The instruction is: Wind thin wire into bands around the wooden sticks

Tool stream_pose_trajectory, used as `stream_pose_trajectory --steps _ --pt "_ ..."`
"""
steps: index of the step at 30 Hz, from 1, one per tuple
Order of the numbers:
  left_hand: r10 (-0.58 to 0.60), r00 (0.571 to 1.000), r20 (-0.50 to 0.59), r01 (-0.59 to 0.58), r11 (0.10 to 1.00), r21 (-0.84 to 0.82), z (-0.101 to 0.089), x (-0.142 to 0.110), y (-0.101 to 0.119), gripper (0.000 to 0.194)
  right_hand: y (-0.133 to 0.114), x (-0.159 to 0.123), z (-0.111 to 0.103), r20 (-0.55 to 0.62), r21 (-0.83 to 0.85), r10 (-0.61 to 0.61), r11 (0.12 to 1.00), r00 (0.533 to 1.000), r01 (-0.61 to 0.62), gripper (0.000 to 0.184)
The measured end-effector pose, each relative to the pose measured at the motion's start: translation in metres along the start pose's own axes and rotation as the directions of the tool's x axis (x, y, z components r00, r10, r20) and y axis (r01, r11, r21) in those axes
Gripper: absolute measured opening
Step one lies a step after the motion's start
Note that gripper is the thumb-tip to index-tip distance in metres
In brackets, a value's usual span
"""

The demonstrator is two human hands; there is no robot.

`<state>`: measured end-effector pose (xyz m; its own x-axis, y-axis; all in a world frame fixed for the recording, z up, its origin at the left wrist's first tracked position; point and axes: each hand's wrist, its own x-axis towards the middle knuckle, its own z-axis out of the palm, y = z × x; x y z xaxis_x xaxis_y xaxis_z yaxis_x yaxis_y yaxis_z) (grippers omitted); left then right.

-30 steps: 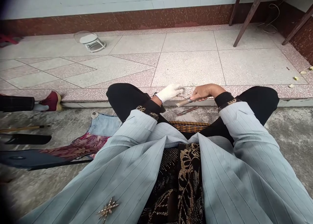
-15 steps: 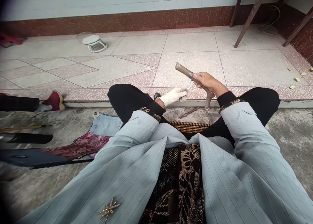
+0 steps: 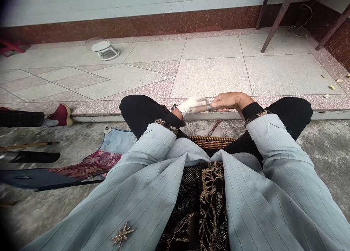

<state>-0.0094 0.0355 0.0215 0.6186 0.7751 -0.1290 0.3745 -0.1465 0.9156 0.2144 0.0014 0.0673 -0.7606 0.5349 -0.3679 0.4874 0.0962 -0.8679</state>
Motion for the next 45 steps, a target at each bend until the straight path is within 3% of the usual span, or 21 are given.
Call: stream_pose_trajectory --steps 2,4,7,10,12,14,16,18,20,23,25,27,30,35,38,40,42,44,45 --pt "0.026 0.999 0.022 -0.028 0.995 0.094 -0.003 0.001 0.0 0.008 0.003 0.003 0.0 0.09 -0.057 0.098 0.994 0.991 -0.093 0.053" --pt "0.058 0.996 0.061 -0.07 0.974 0.214 -0.003 0.001 -0.001 0.012 0.006 0.008 0.001 0.095 -0.183 0.261 0.953 0.96 -0.241 0.05" --pt "0.093 0.989 0.113 -0.122 0.95 0.288 0.001 0.0 -0.002 0.015 0.011 0.017 -0.001 -0.113 -0.426 0.471 0.773 0.875 -0.471 0.043" --pt "0.095 0.988 0.124 -0.121 0.966 0.229 0.006 -0.002 -0.003 0.018 0.016 0.021 -0.008 -0.457 -0.392 0.426 0.691 0.781 -0.607 0.044" --pt "0.065 0.989 0.13 -0.079 0.991 0.107 0.008 -0.004 -0.005 0.021 0.019 0.02 -0.013 -0.654 -0.235 0.339 0.759 0.676 -0.608 0.046" --pt "0.026 0.987 0.158 -0.023 1.0 -0.021 0.01 -0.006 -0.006 0.021 0.019 0.017 -0.015 -0.742 -0.066 0.27 0.882 0.614 -0.467 0.043" --pt "0.011 0.98 0.2 0.005 0.997 -0.08 0.012 -0.008 -0.008 0.021 0.015 0.015 -0.013 -0.737 0.099 0.225 0.969 0.638 -0.227 0.038" --pt "0.016 0.973 0.231 0.008 0.995 -0.104 0.012 -0.009 -0.01 0.022 0.009 0.012 -0.009 -0.686 0.231 0.174 0.973 0.706 -0.015 0.036" --pt "0.023 0.974 0.226 0.002 0.994 -0.112 0.012 -0.009 -0.011 0.022 0.002 0.008 -0.003 -0.61 0.293 0.104 0.951 0.785 0.101 0.036" --pt "0.021 0.982 0.187 -0.005 0.996 -0.085 0.01 -0.005 -0.014 0.021 -0.003 0.003 0.0 -0.438 0.269 -0.014 0.952 0.899 0.146 0.039" --pt "0.028 0.988 0.151 -0.025 0.999 -0.022 0.009 0.001 -0.018 0.019 -0.002 0.0 0.0 -0.252 0.187 -0.063 0.976 0.966 0.112 0.044" --pt "0.047 0.992 0.117 -0.054 0.997 0.059 0.007 0.009 -0.023 0.015 0.0 0.0 0.0 -0.053 0.107 -0.056 0.992 0.997 0.061 0.048" --pt "0.082 0.99 0.116 -0.095 0.989 0.113 0.003 0.016 -0.028 0.011 0.004 0.002 0.0 0.097 0.081 -0.006 0.997 0.995 -0.002 0.052" --pt "0.117 0.987 0.111 -0.15 0.92 0.362 -0.006 0.01 -0.021 0.016 0.004 0.006 0.002 0.159 -0.009 0.061 0.998 0.985 -0.061 0.052" --pt "0.136 0.985 0.107 -0.17 0.874 0.454 -0.008 0.004 -0.014 0.016 0.006 0.009 0.002 0.152 -0.183 0.216 0.965 0.964 -0.187 0.049" --pt "0.16 0.981 0.111 -0.193 0.873 0.448 -0.005 0.002 -0.012 0.017 0.01 0.013 0.0 0.003 -0.346 0.374 0.871 0.928 -0.35 0.045" --pt "0.167 0.973 0.16 -0.216 0.907 0.362 0.0 0.0 -0.012 0.021 0.013 0.017 -0.003 -0.268 -0.445 0.457 0.722 0.848 -0.53 0.042" --pt "0.157 0.961 0.228 -0.208 0.954 0.216 0.006 -0.001 -0.014 0.024 0.016 0.021 -0.006 -0.5 -0.413 0.417 0.655 0.759 -0.633 0.042" --pt "0.148 0.959 0.242 -0.185 0.974 0.135 0.009 -0.001 -0.015 0.023 0.017 0.022 -0.007 -0.571 -0.355 0.382 0.683 0.726 -0.639 0.042"
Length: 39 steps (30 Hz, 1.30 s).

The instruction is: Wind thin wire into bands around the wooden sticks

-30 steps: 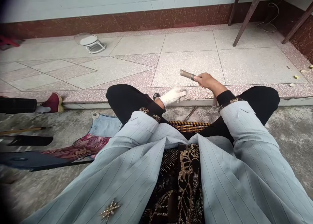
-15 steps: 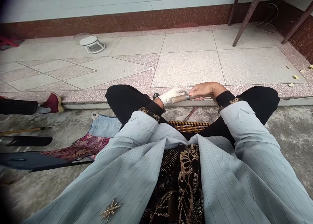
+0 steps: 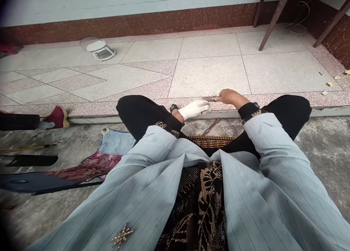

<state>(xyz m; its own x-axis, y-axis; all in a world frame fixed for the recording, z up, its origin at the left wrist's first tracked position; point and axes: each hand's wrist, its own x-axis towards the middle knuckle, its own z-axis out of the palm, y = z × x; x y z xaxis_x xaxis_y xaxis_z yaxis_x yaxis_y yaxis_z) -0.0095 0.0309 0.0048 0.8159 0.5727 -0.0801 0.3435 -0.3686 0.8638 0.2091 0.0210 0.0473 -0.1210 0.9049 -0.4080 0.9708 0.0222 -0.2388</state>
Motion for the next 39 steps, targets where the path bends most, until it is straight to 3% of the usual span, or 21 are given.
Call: stream_pose_trajectory --steps 3,6,8,9,11,14,16,18,23,25,26,28,30,32,35,37,39 --pt "-0.02 1.0 -0.024 0.013 0.966 -0.258 0.004 0.0 0.0 0.019 -0.002 -0.003 -0.003 -0.127 0.363 -0.025 0.929 0.992 0.07 0.04" --pt "-0.024 0.998 -0.049 0.004 0.926 -0.378 0.001 -0.001 0.001 0.018 -0.005 -0.015 -0.01 -0.217 0.708 -0.126 0.662 0.968 0.245 0.04" --pt "-0.054 0.997 -0.06 0.027 0.928 -0.371 -0.002 -0.001 0.0 0.017 -0.005 -0.024 -0.015 -0.248 0.807 -0.211 0.494 0.946 0.322 0.04" --pt "-0.066 0.995 -0.075 0.036 0.937 -0.349 -0.004 -0.001 -0.001 0.017 -0.004 -0.027 -0.017 -0.233 0.828 -0.265 0.45 0.936 0.334 0.04" --pt "-0.096 0.985 -0.143 0.052 0.958 -0.283 -0.008 0.002 -0.003 0.015 -0.003 -0.032 -0.019 -0.13 0.827 -0.413 0.457 0.901 0.329 0.04" --pt "-0.097 0.969 -0.227 0.068 0.989 -0.131 -0.015 0.005 -0.004 0.011 -0.001 -0.031 -0.015 0.15 0.749 -0.613 0.582 0.776 0.315 0.045" --pt "-0.074 0.971 -0.228 0.073 0.997 -0.014 -0.018 0.005 -0.003 0.01 -0.002 -0.028 -0.01 0.296 0.697 -0.657 0.645 0.694 0.314 0.05" --pt "-0.066 0.976 -0.205 0.085 0.993 0.085 -0.019 0.004 -0.001 0.013 -0.002 -0.024 -0.006 0.381 0.643 -0.642 0.701 0.665 0.309 0.054" --pt "-0.068 0.973 -0.223 0.111 0.976 0.186 -0.018 0.003 -0.003 0.015 0.001 -0.017 -0.001 0.491 0.423 -0.483 0.86 0.725 0.287 0.057" --pt "-0.052 0.97 -0.238 0.099 0.977 0.188 -0.016 0.003 -0.002 0.014 0.001 -0.013 -0.001 0.484 0.316 -0.397 0.91 0.779 0.268 0.053" --pt "-0.051 0.971 -0.232 0.091 0.982 0.167 -0.015 0.004 0.0 0.014 0.001 -0.01 -0.001 0.446 0.24 -0.328 0.94 0.833 0.242 0.05" --pt "-0.071 0.978 -0.194 0.083 0.995 0.052 -0.011 0.003 0.004 0.015 0.001 -0.005 -0.002 0.261 0.103 -0.147 0.987 0.954 0.124 0.046" --pt "-0.098 0.986 -0.137 0.084 0.991 -0.107 -0.006 0.002 0.007 0.015 0.002 -0.001 -0.003 0.029 0.121 0.004 0.993 1.0 -0.007 0.045" --pt "-0.118 0.988 -0.096 0.092 0.968 -0.235 -0.002 0.001 0.008 0.015 0.002 0.0 -0.005 -0.116 0.34 0.057 0.94 0.992 -0.014 0.043" --pt "-0.129 0.99 -0.056 0.104 0.941 -0.322 0.001 -0.001 0.008 0.016 0.0 -0.005 -0.008 -0.203 0.684 -0.012 0.714 0.979 0.151 0.04" --pt "-0.134 0.99 -0.045 0.111 0.935 -0.336 0.001 -0.001 0.007 0.017 -0.003 -0.012 -0.01 -0.223 0.778 -0.097 0.582 0.97 0.237 0.039" --pt "-0.14 0.989 -0.055 0.115 0.938 -0.328 -0.001 -0.001 0.005 0.016 -0.005 -0.018 -0.01 -0.213 0.8 -0.201 0.526 0.956 0.289 0.039"
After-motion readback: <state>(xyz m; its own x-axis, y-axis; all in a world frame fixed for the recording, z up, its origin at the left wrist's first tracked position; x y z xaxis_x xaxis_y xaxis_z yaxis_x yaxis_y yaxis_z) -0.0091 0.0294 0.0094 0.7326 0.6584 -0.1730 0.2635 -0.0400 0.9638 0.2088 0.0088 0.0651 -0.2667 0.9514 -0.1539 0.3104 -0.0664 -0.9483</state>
